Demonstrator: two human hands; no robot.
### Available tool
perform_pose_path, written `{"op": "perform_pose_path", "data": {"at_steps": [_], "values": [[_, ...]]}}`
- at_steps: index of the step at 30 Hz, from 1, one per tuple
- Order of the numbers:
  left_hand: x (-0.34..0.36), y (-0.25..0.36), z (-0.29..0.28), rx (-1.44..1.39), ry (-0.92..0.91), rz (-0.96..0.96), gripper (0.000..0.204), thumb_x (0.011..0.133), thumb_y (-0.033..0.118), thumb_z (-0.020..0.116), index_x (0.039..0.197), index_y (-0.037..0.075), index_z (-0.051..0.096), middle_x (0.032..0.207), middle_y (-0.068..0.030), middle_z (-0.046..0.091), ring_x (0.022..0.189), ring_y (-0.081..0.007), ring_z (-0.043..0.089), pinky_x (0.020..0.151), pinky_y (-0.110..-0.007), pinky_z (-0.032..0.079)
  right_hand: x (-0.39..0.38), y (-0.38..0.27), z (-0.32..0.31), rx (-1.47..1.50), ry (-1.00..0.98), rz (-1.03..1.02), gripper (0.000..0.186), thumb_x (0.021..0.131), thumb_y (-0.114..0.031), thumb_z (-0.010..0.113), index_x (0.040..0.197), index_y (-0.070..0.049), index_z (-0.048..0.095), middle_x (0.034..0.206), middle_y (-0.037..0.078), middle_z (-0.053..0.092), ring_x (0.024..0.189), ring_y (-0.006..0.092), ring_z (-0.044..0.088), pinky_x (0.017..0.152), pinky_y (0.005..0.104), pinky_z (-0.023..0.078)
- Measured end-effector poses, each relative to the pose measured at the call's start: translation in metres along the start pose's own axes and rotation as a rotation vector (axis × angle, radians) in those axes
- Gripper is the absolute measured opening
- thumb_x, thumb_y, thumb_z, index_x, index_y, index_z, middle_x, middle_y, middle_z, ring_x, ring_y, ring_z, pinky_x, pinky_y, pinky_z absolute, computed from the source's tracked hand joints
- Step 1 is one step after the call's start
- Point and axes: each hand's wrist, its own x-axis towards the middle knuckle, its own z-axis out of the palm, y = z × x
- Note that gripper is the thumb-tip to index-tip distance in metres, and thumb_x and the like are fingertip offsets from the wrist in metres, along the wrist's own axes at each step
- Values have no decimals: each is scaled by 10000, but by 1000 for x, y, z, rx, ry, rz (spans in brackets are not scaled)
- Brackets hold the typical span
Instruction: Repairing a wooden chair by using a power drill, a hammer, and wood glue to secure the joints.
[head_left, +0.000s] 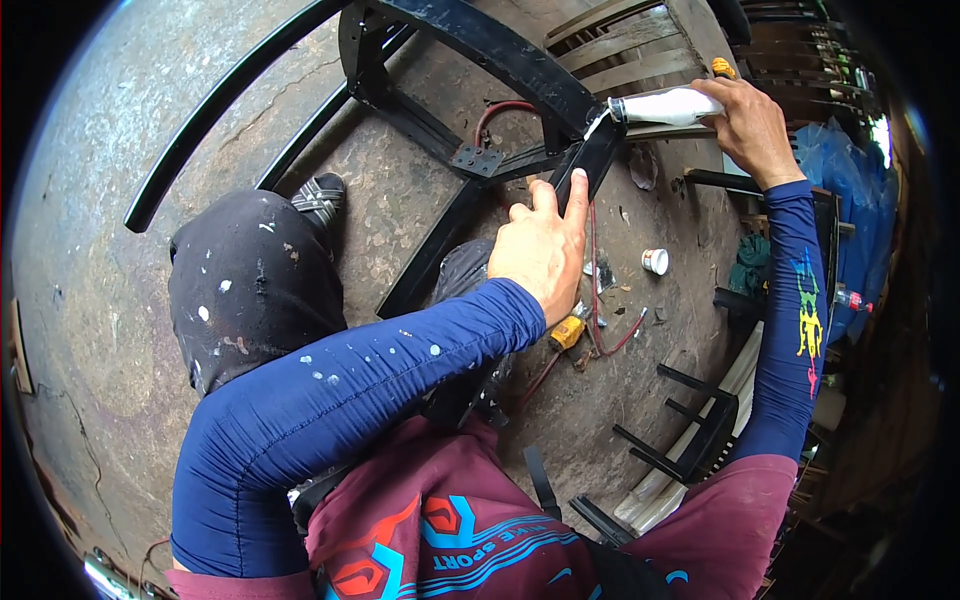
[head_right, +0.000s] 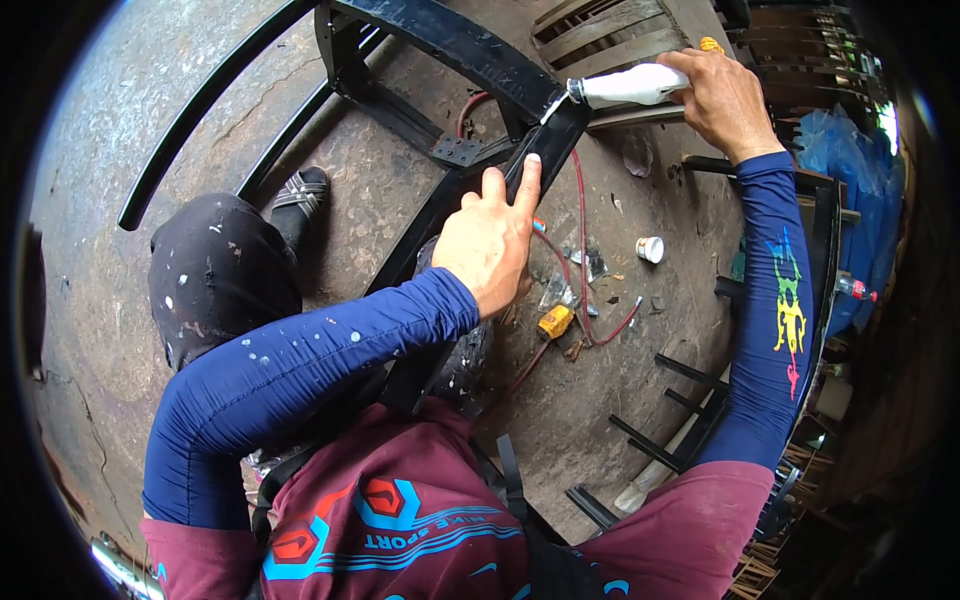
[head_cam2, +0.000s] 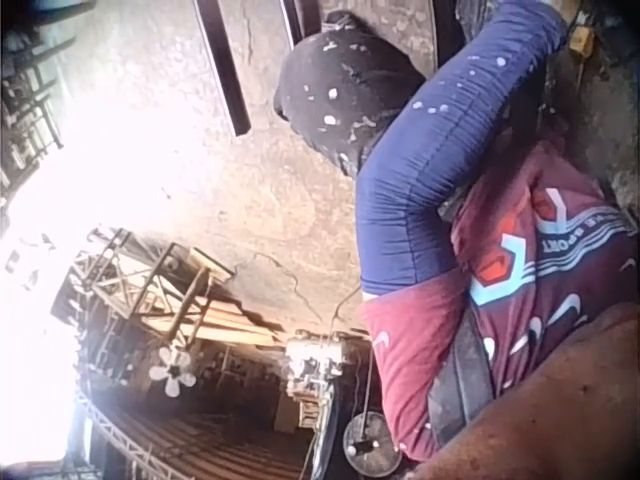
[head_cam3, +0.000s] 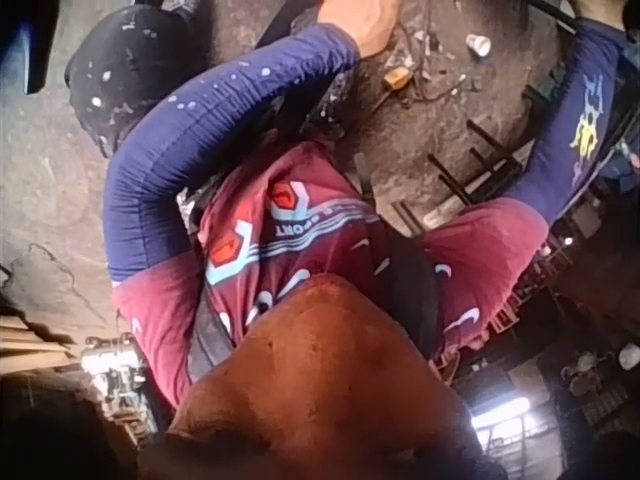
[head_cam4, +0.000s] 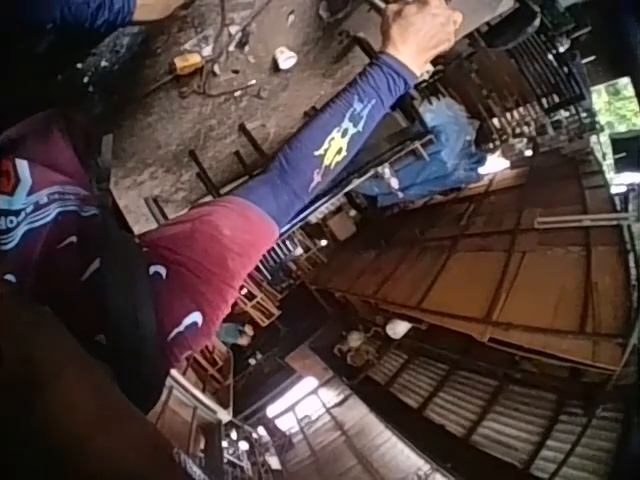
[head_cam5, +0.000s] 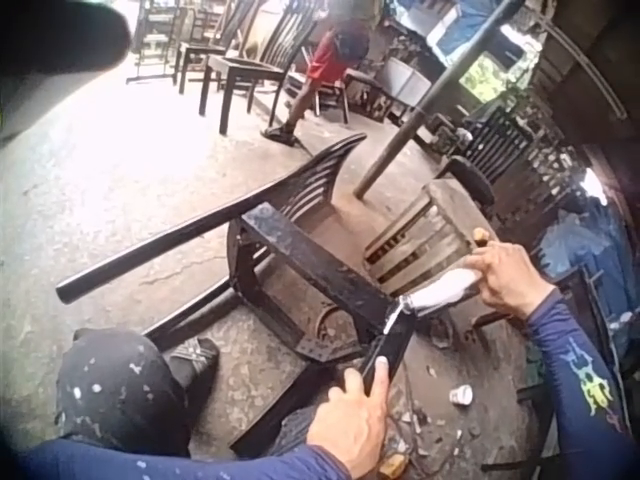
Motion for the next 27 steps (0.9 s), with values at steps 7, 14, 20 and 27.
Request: {"op": "perform_pose_path", "data": {"at_steps": [7,14,20,27], "values": [[-1,-1,-2,0,-29,-6,1198,632,149,883,1585,-21,177,1276,-293,477,980,-391,651,800,-405,608,7,-2,-3,40,-81,70,418,825,-42,713,1234,-123,704,1192,123,720,1079,330,687,972,417,547],[1,-2,-4,15,-64,5,1089,683,39,785,1586,-19,179,1276,-302,483,988,-408,652,796,-404,609,5,-4,3,25,-33,30,373,852,-70,706,1215,-150,715,1117,87,734,1006,307,718,930,422,572],[2,-7,-7,58,-5,51,1053,686,4,739,1583,-16,189,1290,-307,488,976,-406,660,787,-429,611,-19,-13,24,114,0,174,432,847,-48,672,1264,-161,680,1117,54,710,1046,267,677,933,401,565],[5,-3,1,125,9,48,1018,722,2,746,1582,-12,203,1282,-274,482,971,-367,662,779,-392,617,-60,-42,77,354,268,344,497,787,-2,645,1250,-179,679,1142,25,658,1069,265,648,892,417,558]]}}
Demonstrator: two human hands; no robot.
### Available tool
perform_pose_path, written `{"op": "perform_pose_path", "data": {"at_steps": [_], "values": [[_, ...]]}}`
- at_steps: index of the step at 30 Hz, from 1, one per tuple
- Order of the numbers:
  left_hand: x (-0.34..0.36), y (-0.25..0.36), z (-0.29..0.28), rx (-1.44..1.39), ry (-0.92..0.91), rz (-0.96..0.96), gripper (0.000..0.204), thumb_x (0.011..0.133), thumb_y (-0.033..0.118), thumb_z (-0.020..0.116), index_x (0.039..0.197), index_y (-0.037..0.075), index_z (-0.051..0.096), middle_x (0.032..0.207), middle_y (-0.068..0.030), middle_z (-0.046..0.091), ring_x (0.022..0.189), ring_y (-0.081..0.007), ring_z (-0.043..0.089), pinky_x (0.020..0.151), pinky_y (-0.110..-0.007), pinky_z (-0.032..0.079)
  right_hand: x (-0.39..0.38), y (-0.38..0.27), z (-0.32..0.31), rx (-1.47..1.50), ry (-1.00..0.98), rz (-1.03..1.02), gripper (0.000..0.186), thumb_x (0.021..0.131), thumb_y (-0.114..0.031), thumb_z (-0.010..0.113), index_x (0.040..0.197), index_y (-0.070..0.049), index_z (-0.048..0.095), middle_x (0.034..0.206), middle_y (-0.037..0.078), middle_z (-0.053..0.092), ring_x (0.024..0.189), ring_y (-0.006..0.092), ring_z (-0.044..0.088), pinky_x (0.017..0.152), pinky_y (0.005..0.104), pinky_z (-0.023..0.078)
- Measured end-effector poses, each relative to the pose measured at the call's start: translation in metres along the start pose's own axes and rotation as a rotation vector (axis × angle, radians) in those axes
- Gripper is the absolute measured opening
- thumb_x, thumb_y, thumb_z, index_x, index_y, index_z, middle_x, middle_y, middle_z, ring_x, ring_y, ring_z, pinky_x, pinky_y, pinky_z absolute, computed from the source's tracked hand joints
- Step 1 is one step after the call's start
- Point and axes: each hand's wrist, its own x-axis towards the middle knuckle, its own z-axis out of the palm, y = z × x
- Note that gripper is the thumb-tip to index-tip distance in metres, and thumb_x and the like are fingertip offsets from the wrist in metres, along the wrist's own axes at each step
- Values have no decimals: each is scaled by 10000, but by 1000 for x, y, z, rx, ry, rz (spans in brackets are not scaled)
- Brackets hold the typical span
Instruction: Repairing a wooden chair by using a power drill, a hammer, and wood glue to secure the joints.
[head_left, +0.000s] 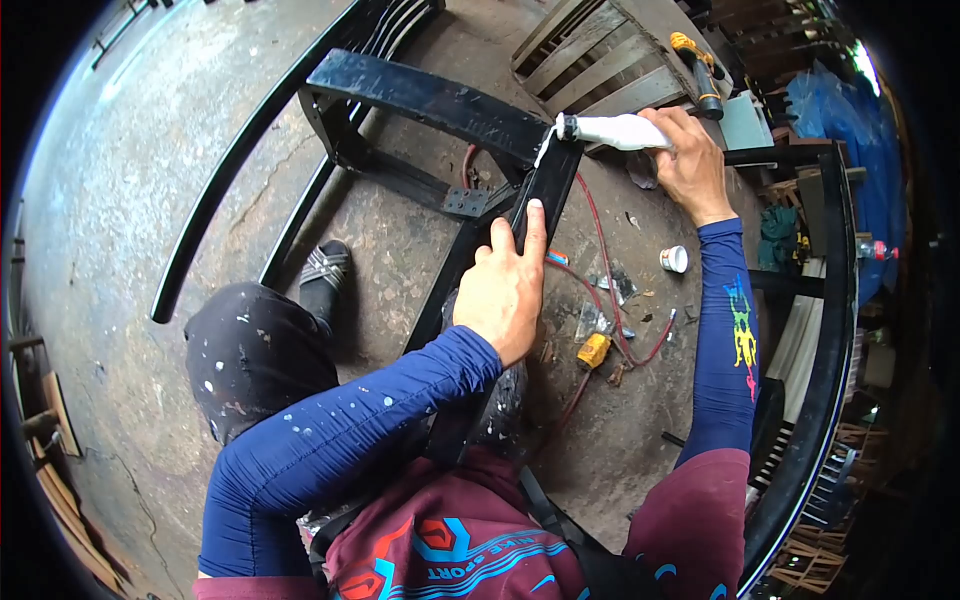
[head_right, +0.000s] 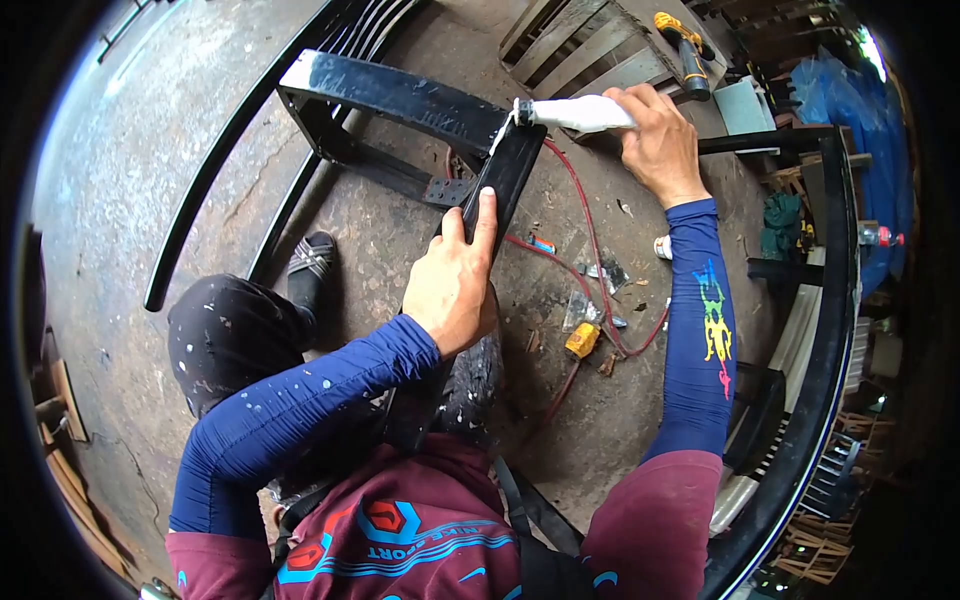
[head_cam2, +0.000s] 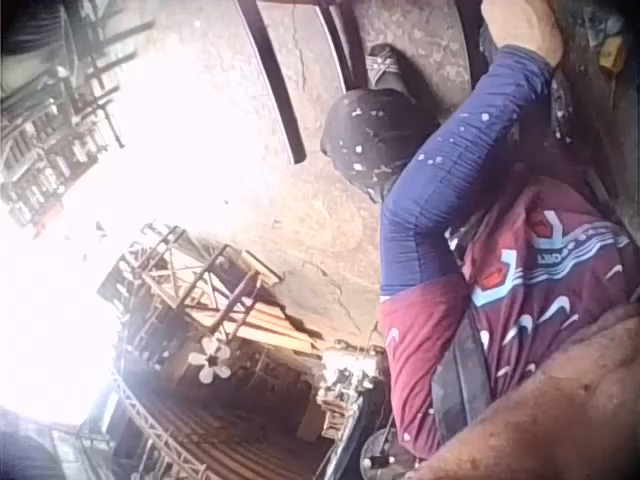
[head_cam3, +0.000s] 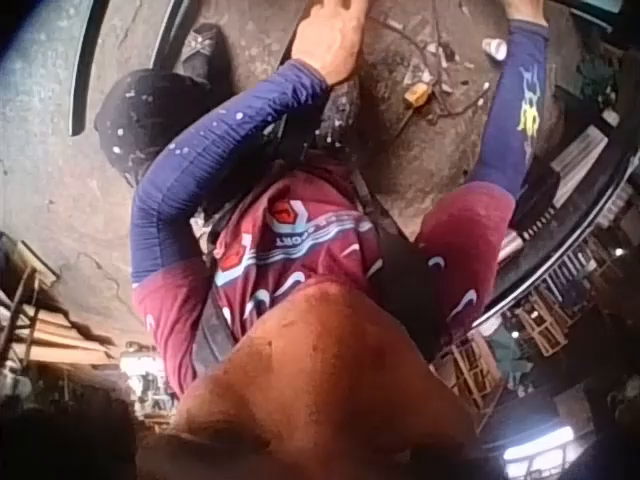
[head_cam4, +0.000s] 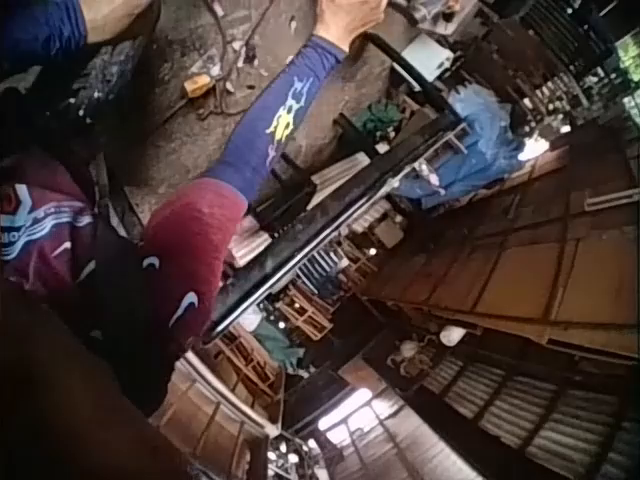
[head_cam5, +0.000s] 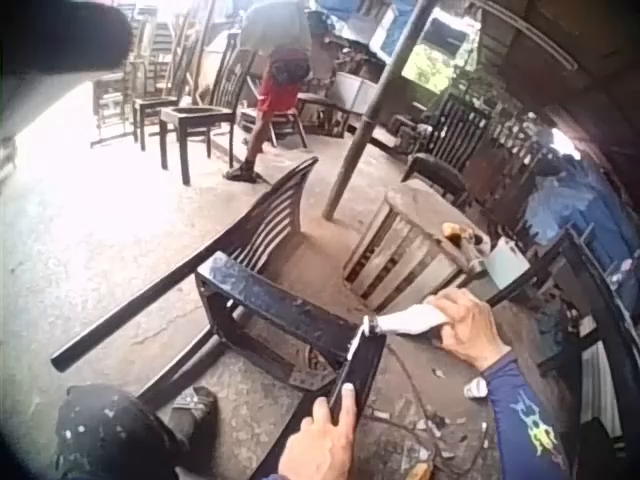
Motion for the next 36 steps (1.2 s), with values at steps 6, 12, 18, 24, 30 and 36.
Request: {"op": "perform_pose_path", "data": {"at_steps": [6,12,18,24,30,36], "values": [[0,2,1,-15,-2,14,1019,718,-3,717,1582,-19,177,1255,-303,482,968,-416,661,797,-450,606,14,3,-25,-263,46,-86,471,822,-29,660,1234,-254,699,1130,-28,653,1064,209,631,740,461,479],[-1,1,-1,-12,3,-7,1039,710,20,770,1578,-17,200,1241,-271,490,958,-375,661,777,-408,618,54,-21,-43,-469,4,-245,447,865,-75,674,1242,-316,684,1163,-39,646,1100,210,627,770,518,485],[-2,1,-5,-55,-10,-14,1041,708,17,750,1583,-11,187,1242,-297,491,969,-404,662,792,-435,612,79,-49,-55,-590,19,-350,350,857,-135,700,1167,-296,717,1128,-33,643,1132,199,613,801,529,485],[-3,-11,-6,-79,7,-13,932,763,-32,638,1580,-14,190,1213,-318,507,952,-448,664,797,-488,600,106,-120,-71,-868,-67,-477,221,839,-145,666,1036,-225,728,1096,-12,616,1131,194,582,813,529,422],[-2,-5,10,9,107,74,946,766,16,680,1584,-7,205,1165,-259,508,874,-396,682,701,-453,610,31,-13,-46,-374,292,16,276,827,-145,680,1086,-207,751,1047,-13,676,1103,224,594,796,523,415],[-2,-13,3,-23,58,107,1110,709,91,738,1606,17,90,1232,-326,493,916,-502,658,793,-516,573,-118,-65,44,688,717,852,424,770,-148,844,1165,-67,711,1058,166,737,977,319,662,868,377,522]]}}
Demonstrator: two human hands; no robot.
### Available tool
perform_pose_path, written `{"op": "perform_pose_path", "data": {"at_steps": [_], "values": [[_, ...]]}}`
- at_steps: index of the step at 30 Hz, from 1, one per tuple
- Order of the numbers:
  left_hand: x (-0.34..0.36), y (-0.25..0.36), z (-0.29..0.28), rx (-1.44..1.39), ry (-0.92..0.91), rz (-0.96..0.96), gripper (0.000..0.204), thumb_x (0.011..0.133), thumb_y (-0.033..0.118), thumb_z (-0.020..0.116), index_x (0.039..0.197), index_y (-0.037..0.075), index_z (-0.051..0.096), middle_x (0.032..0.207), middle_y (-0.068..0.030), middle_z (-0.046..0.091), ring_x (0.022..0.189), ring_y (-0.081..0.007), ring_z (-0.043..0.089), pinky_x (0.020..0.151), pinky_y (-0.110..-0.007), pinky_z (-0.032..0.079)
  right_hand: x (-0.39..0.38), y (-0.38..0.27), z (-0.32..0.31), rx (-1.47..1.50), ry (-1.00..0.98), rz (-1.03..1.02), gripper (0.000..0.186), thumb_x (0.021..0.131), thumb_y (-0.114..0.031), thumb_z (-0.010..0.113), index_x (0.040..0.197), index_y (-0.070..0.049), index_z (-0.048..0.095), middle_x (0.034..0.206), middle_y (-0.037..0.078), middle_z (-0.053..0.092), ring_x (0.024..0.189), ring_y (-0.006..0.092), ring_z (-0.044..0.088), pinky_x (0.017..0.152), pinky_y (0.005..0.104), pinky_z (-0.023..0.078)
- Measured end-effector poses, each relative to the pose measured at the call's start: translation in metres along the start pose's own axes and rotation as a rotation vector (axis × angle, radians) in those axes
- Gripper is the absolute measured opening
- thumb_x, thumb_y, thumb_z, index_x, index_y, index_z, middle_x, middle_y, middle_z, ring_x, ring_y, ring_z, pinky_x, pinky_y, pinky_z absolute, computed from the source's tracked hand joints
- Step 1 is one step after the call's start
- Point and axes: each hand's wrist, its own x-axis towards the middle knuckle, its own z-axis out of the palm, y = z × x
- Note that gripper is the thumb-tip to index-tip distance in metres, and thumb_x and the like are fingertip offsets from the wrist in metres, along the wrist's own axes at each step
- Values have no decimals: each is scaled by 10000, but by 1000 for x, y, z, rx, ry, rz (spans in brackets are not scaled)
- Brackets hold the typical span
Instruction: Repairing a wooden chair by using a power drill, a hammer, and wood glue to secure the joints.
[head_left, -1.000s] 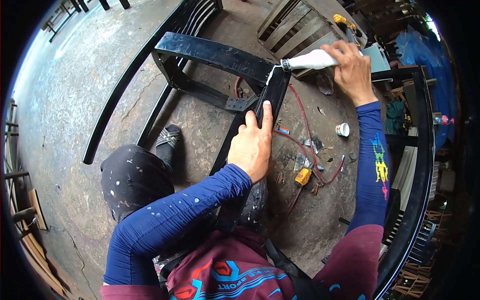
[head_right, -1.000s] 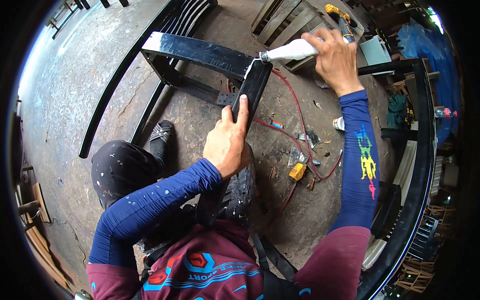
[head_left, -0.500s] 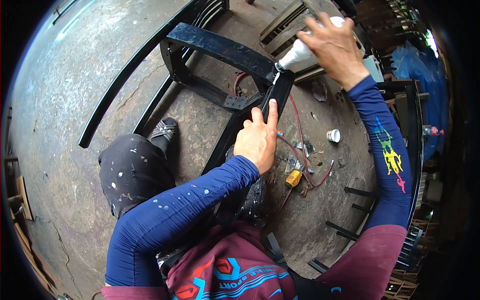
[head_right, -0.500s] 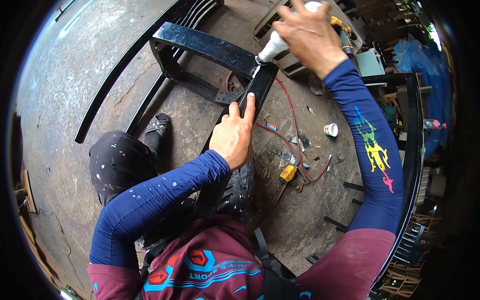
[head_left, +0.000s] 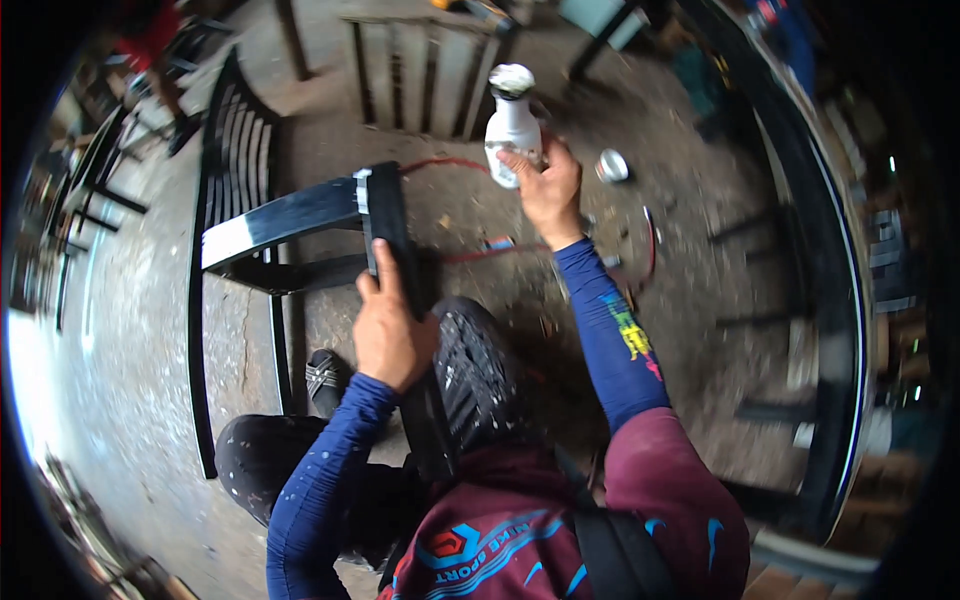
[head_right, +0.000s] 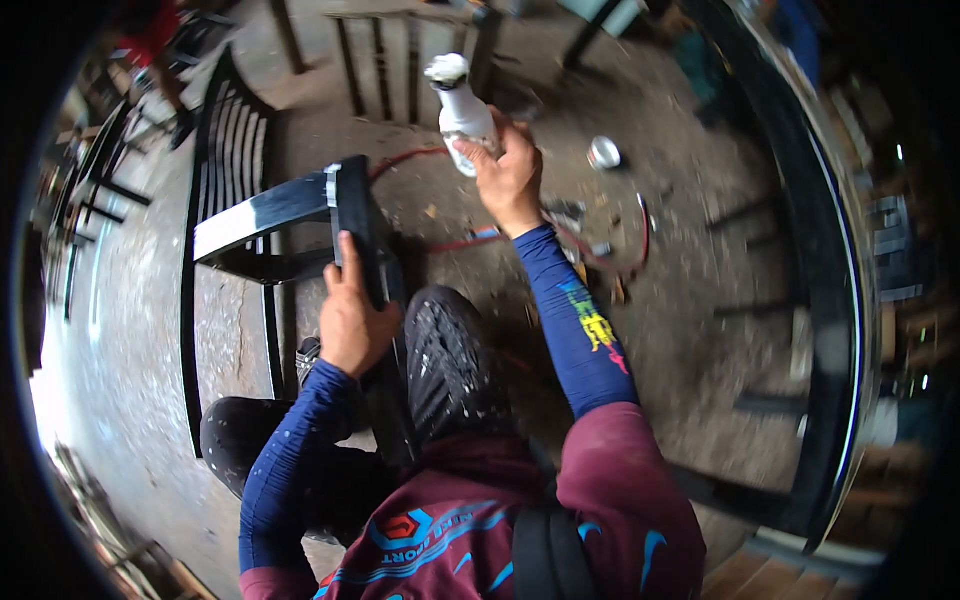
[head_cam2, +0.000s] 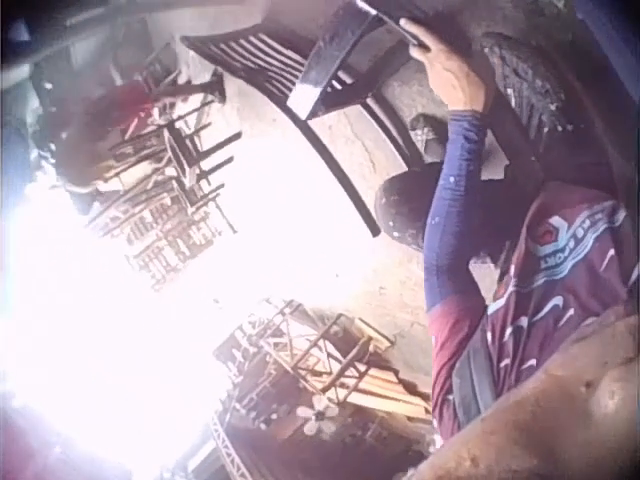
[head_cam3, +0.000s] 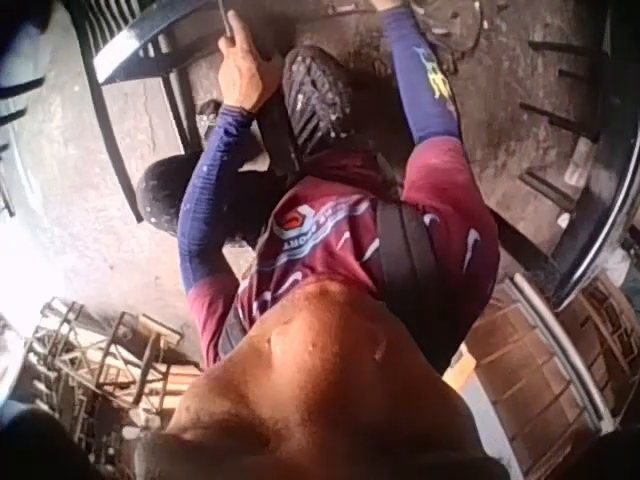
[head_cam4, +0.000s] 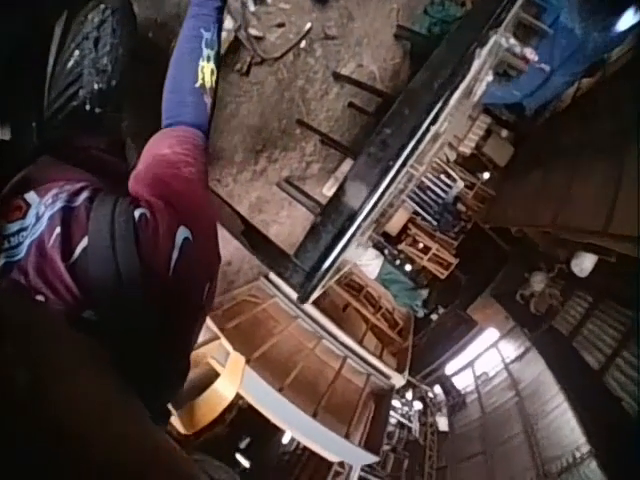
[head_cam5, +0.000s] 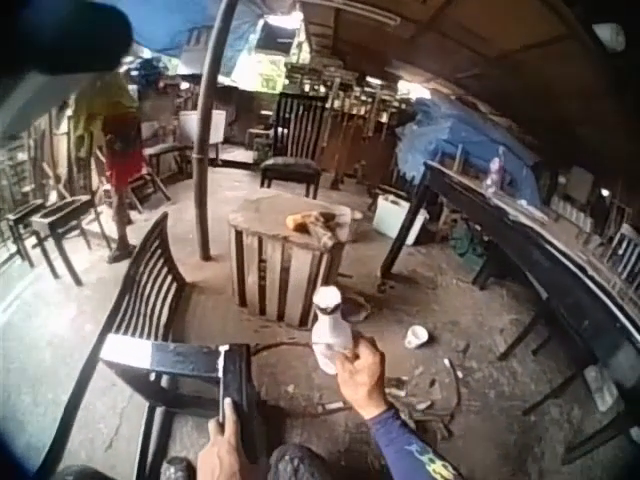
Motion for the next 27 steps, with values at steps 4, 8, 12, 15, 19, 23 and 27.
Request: {"op": "perform_pose_path", "data": {"at_steps": [4,8,12,15,19,23,27], "values": [[5,11,2,20,-2,83,1089,702,65,713,1609,28,113,1201,-320,491,960,-505,635,805,-522,549,-147,136,-64,277,282,442,355,851,16,743,1188,24,630,1055,66,712,934,160,672,863,318,543],[5,10,2,32,-20,120,1084,681,19,678,1617,47,132,1206,-294,487,971,-482,609,822,-486,537,-277,203,-105,-102,369,770,344,819,41,766,1144,2,658,1060,97,733,969,201,703,886,351,545],[7,3,7,-44,-30,160,1041,704,8,664,1620,45,170,1269,-273,504,1132,-422,561,981,-439,479,-329,256,-65,64,334,708,321,812,0,780,1116,-22,678,1052,111,740,980,217,715,873,353,547],[4,-7,-3,-11,-50,202,1019,739,22,663,1622,30,155,1435,-305,455,1333,-432,465,1153,-447,346,-291,249,-9,-118,327,593,367,738,6,779,1087,-50,681,1014,165,709,992,371,685,866,445,543],[4,-12,-2,-22,-95,197,1041,739,88,696,1623,26,150,1526,-314,387,1420,-431,390,1199,-470,281,-277,264,8,-221,310,654,392,764,-27,775,1136,-73,661,1082,191,698,1048,406,664,891,463,526],[5,-5,-3,44,-95,143,1056,743,130,720,1627,38,150,1555,-315,356,1429,-426,380,1206,-486,270,-273,266,8,-268,228,661,545,782,-46,772,1298,-82,601,1158,188,678,1099,410,645,925,471,515],[5,-3,-4,20,-121,123,1061,741,138,734,1627,43,158,1549,-311,366,1413,-434,396,1194,-485,291,-273,275,-18,-359,73,581,572,755,45,659,1318,-24,585,1255,246,636,1229,438,567,1047,477,461]]}}
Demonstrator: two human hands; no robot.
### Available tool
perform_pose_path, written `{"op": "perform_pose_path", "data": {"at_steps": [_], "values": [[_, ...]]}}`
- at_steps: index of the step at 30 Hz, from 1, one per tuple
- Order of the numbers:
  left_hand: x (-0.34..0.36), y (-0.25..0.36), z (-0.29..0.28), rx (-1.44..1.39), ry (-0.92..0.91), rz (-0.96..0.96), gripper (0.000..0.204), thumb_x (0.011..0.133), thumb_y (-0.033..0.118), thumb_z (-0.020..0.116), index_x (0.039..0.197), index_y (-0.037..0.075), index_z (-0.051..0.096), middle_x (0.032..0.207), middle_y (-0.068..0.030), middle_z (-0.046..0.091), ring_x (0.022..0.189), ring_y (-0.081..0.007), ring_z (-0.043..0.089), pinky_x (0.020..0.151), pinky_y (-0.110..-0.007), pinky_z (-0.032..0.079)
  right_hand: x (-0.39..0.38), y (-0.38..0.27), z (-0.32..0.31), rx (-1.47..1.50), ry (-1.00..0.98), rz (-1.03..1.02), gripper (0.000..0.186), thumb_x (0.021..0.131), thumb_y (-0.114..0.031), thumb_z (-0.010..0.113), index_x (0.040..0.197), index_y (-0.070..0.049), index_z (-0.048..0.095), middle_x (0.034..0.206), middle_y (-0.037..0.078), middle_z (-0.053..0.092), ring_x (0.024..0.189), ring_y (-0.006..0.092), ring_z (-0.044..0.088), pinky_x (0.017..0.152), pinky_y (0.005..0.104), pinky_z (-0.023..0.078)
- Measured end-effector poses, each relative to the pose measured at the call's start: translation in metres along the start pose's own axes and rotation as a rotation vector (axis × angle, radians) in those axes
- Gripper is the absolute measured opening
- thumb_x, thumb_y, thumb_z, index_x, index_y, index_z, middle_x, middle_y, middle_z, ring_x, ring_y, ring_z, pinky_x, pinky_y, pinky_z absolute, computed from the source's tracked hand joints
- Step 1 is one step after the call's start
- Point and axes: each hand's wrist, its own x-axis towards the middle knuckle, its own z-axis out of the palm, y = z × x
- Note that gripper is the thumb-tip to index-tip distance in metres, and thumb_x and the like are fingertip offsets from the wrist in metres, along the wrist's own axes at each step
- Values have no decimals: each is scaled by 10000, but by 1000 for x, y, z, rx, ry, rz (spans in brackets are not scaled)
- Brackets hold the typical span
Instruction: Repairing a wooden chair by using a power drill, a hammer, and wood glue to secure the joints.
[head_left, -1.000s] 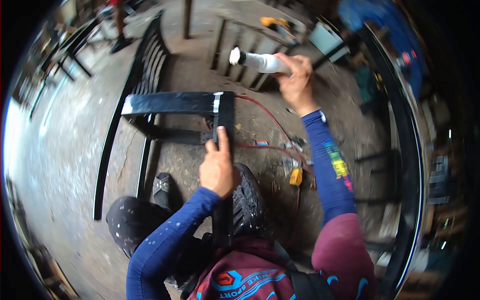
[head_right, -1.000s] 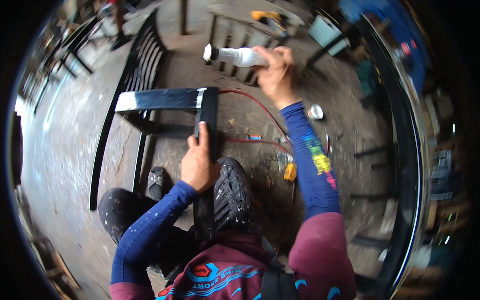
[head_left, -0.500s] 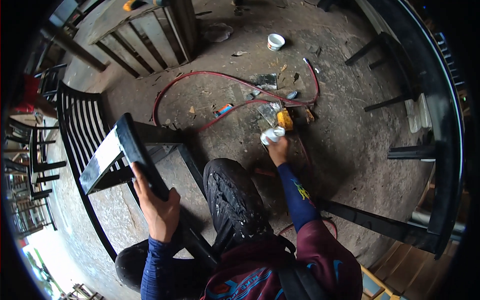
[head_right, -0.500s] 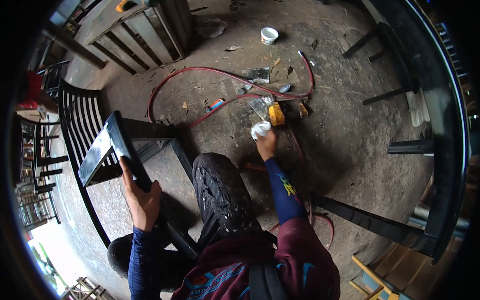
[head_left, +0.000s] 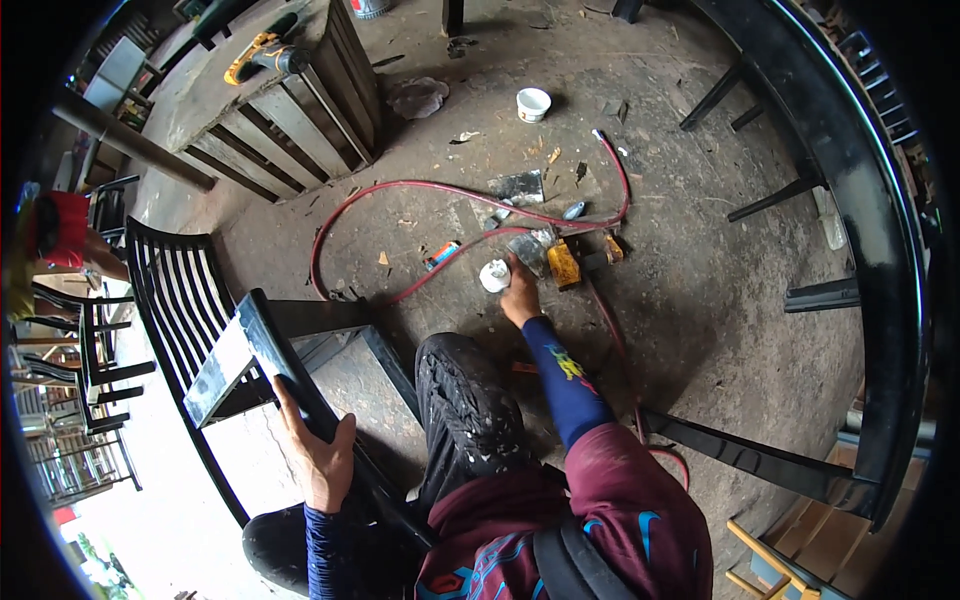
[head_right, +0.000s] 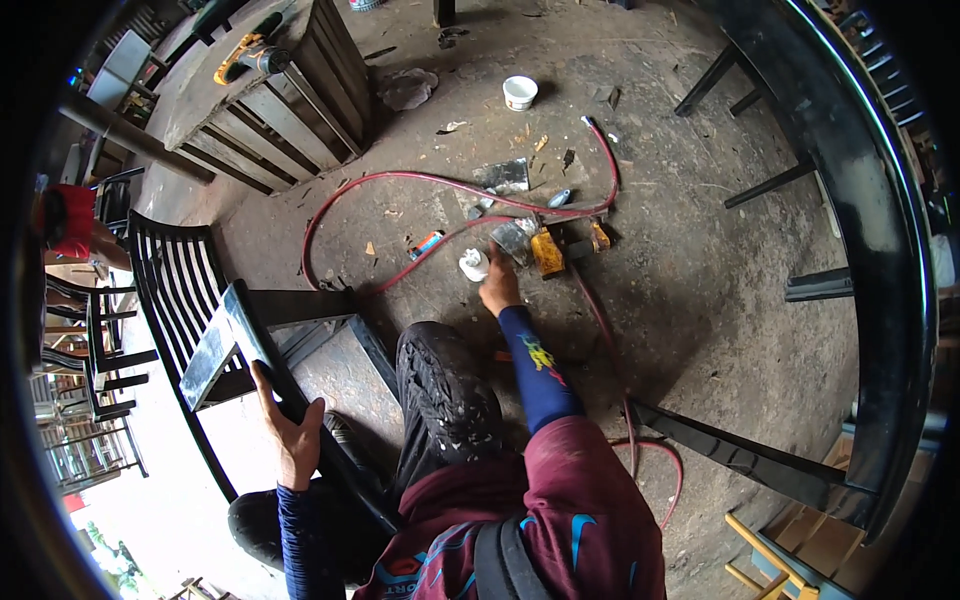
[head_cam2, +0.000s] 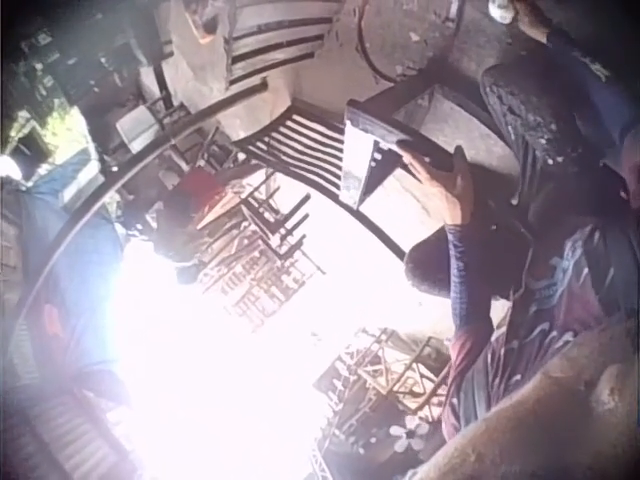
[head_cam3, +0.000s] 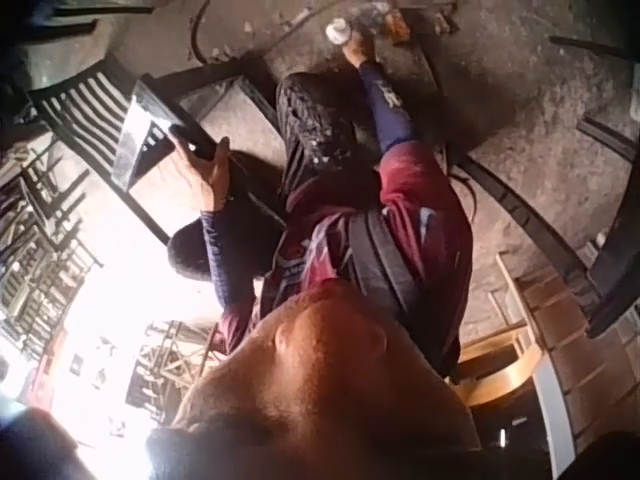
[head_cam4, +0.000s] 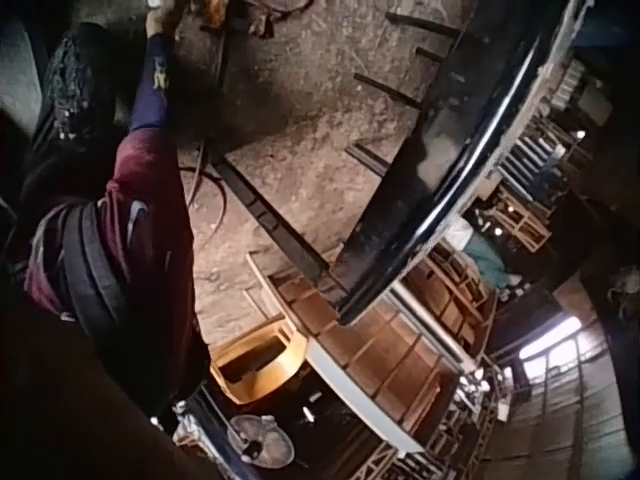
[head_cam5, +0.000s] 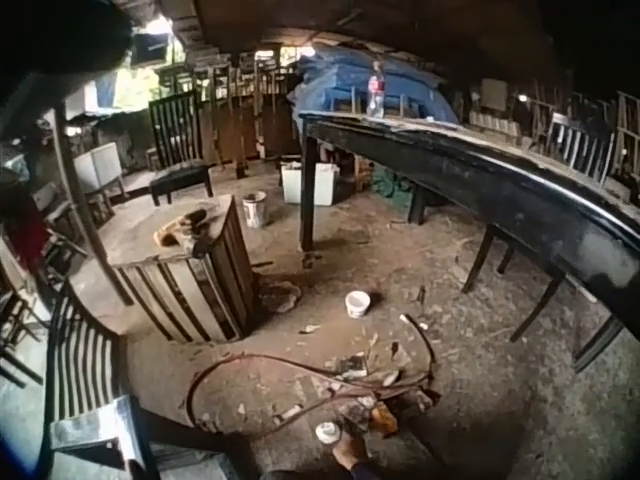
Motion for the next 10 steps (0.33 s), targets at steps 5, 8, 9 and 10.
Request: {"op": "perform_pose_path", "data": {"at_steps": [5,8,9,10], "values": [[-3,5,-7,-77,44,-38,1032,726,103,705,1616,17,191,1539,-283,385,1420,-396,395,1189,-465,290,79,-24,-60,-118,30,131,266,827,21,571,1039,-25,726,1002,249,717,974,411,695,838,480,545],[1,12,4,-84,29,-27,1027,720,108,705,1608,-4,200,1563,-285,357,1449,-406,359,1200,-475,272,154,26,-75,-159,217,140,169,886,-77,622,1005,-29,732,972,208,734,945,389,710,820,471,546],[1,6,6,-83,37,-49,1011,723,97,692,1602,-20,206,1593,-285,317,1483,-412,316,1220,-481,236,172,29,-68,-196,123,227,174,874,-99,643,1004,-32,737,976,204,739,957,368,715,833,462,549],[1,6,5,-103,35,-69,1006,722,77,681,1605,-8,206,1613,-276,294,1509,-419,272,1240,-483,192,189,24,-64,-230,27,314,182,862,-120,664,1002,-35,742,979,200,743,969,347,721,845,453,552]]}}
